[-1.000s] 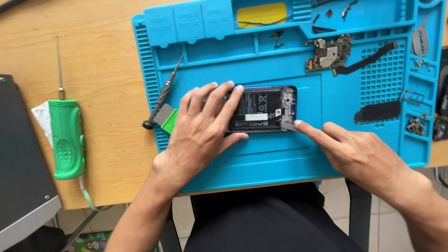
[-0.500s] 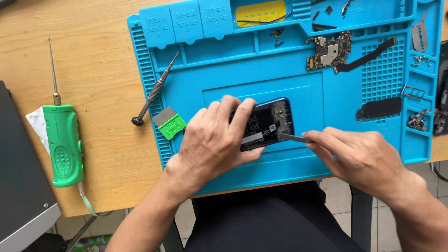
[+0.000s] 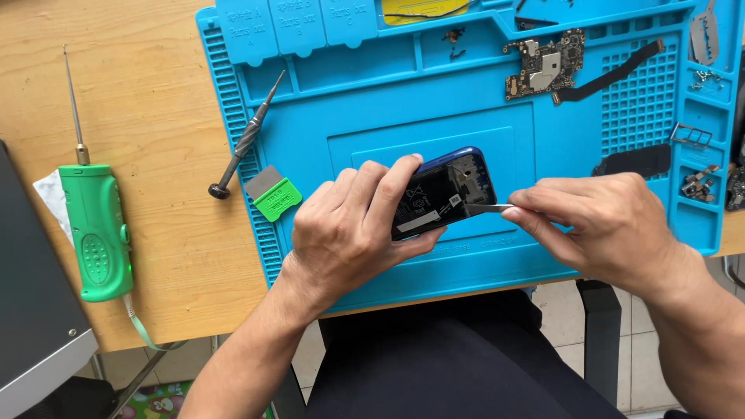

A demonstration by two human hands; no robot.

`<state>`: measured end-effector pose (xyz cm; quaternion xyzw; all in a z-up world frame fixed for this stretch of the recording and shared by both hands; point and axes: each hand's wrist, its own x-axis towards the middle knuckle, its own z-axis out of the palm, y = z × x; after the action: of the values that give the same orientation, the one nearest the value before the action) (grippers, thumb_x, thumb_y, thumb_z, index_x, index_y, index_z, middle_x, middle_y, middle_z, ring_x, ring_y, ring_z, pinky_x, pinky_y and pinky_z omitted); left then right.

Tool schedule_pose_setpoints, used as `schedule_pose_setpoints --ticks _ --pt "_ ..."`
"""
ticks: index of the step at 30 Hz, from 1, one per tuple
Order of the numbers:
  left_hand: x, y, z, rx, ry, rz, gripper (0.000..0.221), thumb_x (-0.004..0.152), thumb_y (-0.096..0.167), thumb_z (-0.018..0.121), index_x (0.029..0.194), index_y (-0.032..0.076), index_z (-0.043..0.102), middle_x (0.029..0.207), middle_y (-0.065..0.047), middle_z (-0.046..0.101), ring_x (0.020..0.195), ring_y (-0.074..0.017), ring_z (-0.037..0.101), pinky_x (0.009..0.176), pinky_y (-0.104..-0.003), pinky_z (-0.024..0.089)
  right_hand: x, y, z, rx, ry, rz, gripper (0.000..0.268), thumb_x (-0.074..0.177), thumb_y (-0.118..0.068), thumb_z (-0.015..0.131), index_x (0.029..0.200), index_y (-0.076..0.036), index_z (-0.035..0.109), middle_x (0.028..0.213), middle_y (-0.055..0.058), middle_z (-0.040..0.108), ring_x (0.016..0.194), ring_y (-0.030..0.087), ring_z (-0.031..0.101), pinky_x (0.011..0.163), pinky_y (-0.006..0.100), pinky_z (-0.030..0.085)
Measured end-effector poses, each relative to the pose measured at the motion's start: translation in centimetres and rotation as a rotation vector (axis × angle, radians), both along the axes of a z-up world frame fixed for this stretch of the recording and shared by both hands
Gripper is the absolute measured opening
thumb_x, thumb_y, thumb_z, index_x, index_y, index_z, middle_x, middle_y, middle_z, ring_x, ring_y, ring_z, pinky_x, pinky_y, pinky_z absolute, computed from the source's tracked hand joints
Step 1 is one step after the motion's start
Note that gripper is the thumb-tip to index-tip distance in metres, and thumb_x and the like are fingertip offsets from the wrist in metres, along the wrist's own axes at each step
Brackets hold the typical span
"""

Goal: The person disassembles a smartphone on a blue work mat, using a metal spudger to pry open the casing and remove the battery. They then use a green electric screwdriver to work on the battery itself.

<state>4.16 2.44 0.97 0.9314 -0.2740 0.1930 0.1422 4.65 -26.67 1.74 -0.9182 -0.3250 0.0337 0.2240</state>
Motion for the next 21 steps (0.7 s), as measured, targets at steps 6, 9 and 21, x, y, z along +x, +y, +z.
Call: schedule_pose_setpoints --ticks 6,9,21 --pt "-0.1 0.0 0.1 -0.002 -0.007 -0.006 0.053 0.1 0.057 0.072 0.126 0.011 0.065 0.089 -0.001 0.059 0.064 -0.0163 0.053 0.052 -0.03 0.039 0.7 0.0 -0.1 0.09 0.162 0.018 0.015 0.096 -0.024 0.071 0.09 -0.011 0.074 0.068 -0.003 0.068 0.049 0.015 0.059 0.04 0.031 0.039" --pt "-0.1 -0.1 0.1 -0.005 -0.005 -0.01 0.052 0.1 0.056 0.073 0.126 0.011 0.065 0.089 -0.001 0.06 0.064 -0.0161 0.053 0.052 -0.029 0.039 1.0 0.1 -0.2 0.14 0.241 0.013 0.015 0.094 -0.022 0.071 0.086 -0.01 0.074 0.066 -0.003 0.068 0.048 0.014 0.059 0.04 0.029 0.043" --pt "0.0 -0.5 0.3 0.018 0.015 0.034 0.052 0.099 0.055 0.072 0.125 0.01 0.064 0.088 -0.003 0.056 0.064 -0.0189 0.051 0.053 -0.032 0.04 0.1 0.9 -0.2 -0.216 -0.141 0.049 0.023 0.106 -0.037 0.069 0.093 -0.018 0.067 0.074 -0.006 0.065 0.053 0.019 0.057 0.04 0.034 0.037"
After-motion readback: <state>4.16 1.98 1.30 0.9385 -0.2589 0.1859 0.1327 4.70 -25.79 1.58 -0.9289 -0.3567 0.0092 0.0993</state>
